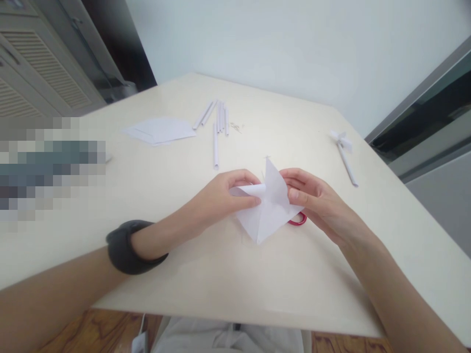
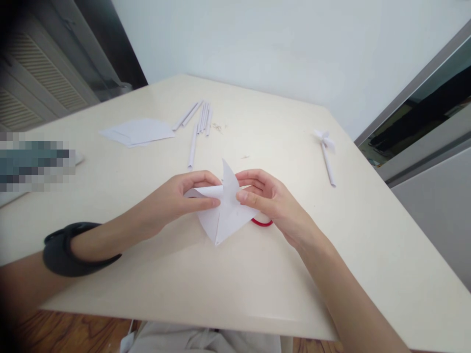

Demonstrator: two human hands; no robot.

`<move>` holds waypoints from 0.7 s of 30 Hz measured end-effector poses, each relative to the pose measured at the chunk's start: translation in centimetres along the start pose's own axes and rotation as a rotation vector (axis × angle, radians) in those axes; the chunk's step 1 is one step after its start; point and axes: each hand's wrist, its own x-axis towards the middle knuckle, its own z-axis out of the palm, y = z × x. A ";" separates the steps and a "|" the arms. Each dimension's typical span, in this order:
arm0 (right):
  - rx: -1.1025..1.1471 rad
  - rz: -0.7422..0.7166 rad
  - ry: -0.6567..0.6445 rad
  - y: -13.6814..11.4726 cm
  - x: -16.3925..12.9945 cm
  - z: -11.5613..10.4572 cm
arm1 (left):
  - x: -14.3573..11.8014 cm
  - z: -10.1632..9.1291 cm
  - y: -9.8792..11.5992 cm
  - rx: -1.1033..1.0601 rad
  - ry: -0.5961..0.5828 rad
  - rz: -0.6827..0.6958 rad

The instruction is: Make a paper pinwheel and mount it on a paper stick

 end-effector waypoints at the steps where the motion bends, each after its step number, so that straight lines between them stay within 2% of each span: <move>1: -0.025 0.001 0.016 0.1 0.0 0.1 | 0.0 0.0 0.1 0.023 0.000 0.012; 5: -0.110 -0.010 0.110 0.4 0.2 0.9 | -0.2 0.2 0.5 0.080 -0.030 0.017; 8: -0.141 0.001 0.134 0.6 0.4 1.1 | -0.4 0.4 0.9 0.110 -0.070 -0.019; 13: -0.119 -0.045 0.110 1.1 0.6 0.8 | -0.4 0.4 1.1 0.128 -0.062 -0.007; 21: -0.158 -0.020 0.059 1.2 0.7 0.8 | -0.5 0.3 0.8 0.145 -0.070 0.004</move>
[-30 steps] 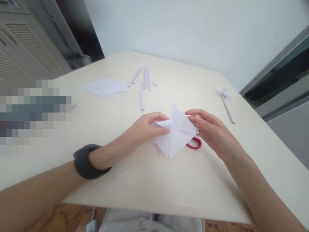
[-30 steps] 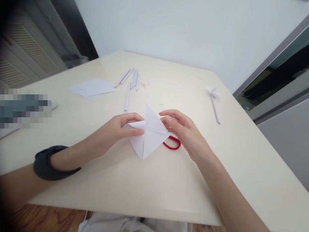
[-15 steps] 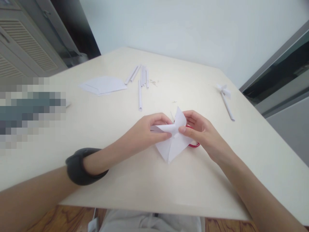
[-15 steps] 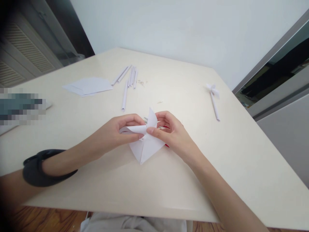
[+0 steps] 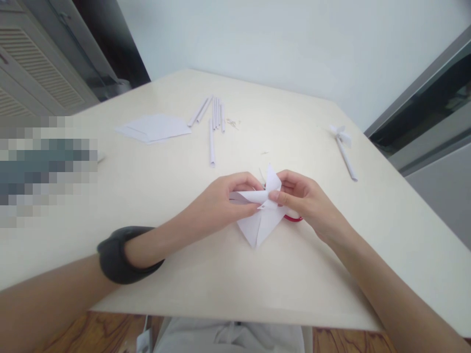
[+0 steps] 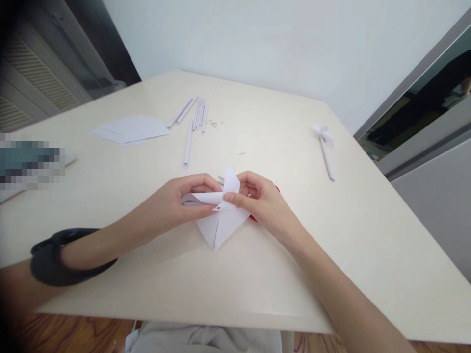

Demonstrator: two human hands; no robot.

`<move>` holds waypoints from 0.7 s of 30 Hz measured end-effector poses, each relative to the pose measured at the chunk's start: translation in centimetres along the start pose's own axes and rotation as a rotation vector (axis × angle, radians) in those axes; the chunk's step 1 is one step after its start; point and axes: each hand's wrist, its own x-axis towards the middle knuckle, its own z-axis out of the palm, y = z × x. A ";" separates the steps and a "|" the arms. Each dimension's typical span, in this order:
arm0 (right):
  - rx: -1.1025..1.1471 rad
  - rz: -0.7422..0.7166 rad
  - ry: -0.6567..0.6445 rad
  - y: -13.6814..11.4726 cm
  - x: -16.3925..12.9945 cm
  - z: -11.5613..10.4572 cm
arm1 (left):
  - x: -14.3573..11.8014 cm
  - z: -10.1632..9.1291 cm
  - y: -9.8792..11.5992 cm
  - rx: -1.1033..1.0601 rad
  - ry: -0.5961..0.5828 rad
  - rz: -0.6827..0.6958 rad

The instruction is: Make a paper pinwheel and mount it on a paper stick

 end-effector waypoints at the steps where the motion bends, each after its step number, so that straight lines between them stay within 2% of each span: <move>1: -0.011 -0.002 0.005 0.0 0.0 0.0 | 0.0 0.0 -0.1 -0.002 0.004 0.013; 5: -0.130 0.017 0.031 -0.5 -0.3 0.2 | 0.2 0.2 -0.5 -0.013 0.053 0.086; 8: -0.201 0.033 0.021 -1.1 -0.5 0.4 | 0.2 0.2 -0.7 -0.023 0.048 0.104; 16: -0.159 0.066 -0.036 -0.3 -0.2 -0.1 | 0.2 0.1 -0.6 0.027 0.045 0.118; 21: -0.218 0.038 -0.047 -0.2 -0.2 -0.1 | 0.2 0.0 -0.5 0.053 0.035 0.089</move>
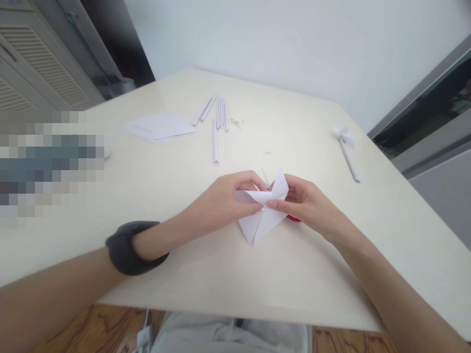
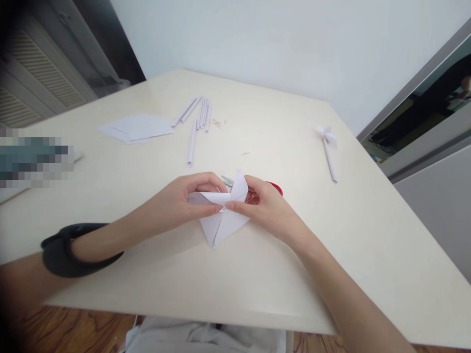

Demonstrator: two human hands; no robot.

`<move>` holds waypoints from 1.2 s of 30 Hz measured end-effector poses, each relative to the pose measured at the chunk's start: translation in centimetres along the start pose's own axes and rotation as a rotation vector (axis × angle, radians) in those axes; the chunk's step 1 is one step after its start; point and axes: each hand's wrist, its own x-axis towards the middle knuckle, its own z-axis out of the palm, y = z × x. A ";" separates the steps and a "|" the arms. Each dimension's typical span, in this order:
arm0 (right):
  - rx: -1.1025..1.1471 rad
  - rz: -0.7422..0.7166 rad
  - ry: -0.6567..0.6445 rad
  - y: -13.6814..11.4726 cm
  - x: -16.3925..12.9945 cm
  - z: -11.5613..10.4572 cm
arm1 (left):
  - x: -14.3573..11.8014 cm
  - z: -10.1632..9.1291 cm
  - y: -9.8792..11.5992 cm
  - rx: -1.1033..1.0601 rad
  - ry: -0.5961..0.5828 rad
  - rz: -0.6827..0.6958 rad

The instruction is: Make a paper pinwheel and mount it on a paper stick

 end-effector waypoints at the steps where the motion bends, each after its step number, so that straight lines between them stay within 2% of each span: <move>1: -0.013 -0.003 0.006 0.0 0.0 0.0 | 0.0 0.0 0.1 0.000 -0.008 -0.013; 4: -0.026 -0.010 0.018 0.0 0.0 0.0 | -0.1 -0.1 0.4 -0.004 -0.031 -0.038; 9: -0.031 -0.025 0.026 0.1 0.0 0.0 | 0.0 0.1 0.1 -0.014 0.008 0.005; 15: -0.071 -0.039 0.046 0.1 0.0 0.1 | 0.0 0.1 0.1 -0.006 -0.015 -0.050; 21: -0.101 -0.044 0.065 0.2 0.0 0.3 | 0.1 0.2 -0.2 -0.020 0.011 -0.045; 26: -0.161 -0.071 0.067 0.2 0.0 0.4 | -0.1 -0.1 0.3 -0.024 -0.023 -0.093; 36: -0.324 -0.110 0.171 0.0 -0.2 1.0 | 0.0 0.2 -0.5 -0.078 -0.019 -0.108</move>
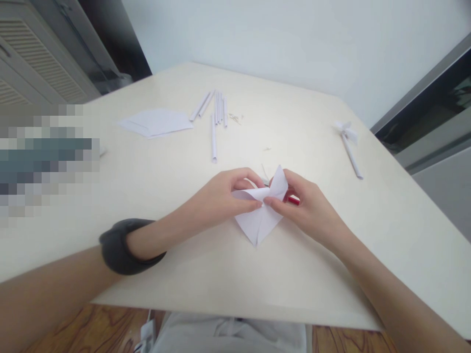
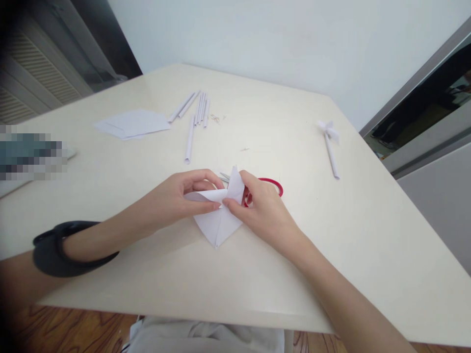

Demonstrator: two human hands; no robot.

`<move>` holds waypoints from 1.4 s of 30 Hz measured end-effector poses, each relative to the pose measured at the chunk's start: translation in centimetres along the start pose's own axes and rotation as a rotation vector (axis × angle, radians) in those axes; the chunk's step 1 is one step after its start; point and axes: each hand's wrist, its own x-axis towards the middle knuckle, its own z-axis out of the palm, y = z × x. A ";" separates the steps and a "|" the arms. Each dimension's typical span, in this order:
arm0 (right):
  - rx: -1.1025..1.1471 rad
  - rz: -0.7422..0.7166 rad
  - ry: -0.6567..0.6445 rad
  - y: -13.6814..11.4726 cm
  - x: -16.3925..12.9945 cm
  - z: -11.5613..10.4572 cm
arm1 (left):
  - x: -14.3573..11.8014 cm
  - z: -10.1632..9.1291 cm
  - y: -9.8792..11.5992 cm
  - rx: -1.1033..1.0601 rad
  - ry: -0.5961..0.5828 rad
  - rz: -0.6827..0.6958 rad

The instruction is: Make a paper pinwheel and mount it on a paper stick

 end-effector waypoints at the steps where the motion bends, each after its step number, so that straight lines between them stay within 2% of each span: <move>1: -0.013 -0.006 0.008 0.0 0.0 0.0 | 0.0 0.0 0.1 -0.013 -0.005 -0.008; 14: -0.077 -0.022 0.049 -0.1 0.0 0.2 | -0.2 -0.2 1.2 -0.094 -0.035 -0.090; 21: -0.030 -0.012 0.035 0.0 -0.1 0.1 | 0.0 -0.1 0.3 -0.052 0.002 -0.054; 36: 0.145 0.071 -0.082 0.5 -0.2 -0.4 | 0.1 0.1 0.5 -0.037 0.047 -0.055; 39: 0.139 0.067 -0.041 0.3 -0.3 -0.7 | 0.0 0.2 0.6 -0.026 0.079 -0.040; 42: 0.074 -0.036 0.042 -0.2 -0.6 -1.1 | 0.0 0.1 0.5 -0.051 0.103 -0.037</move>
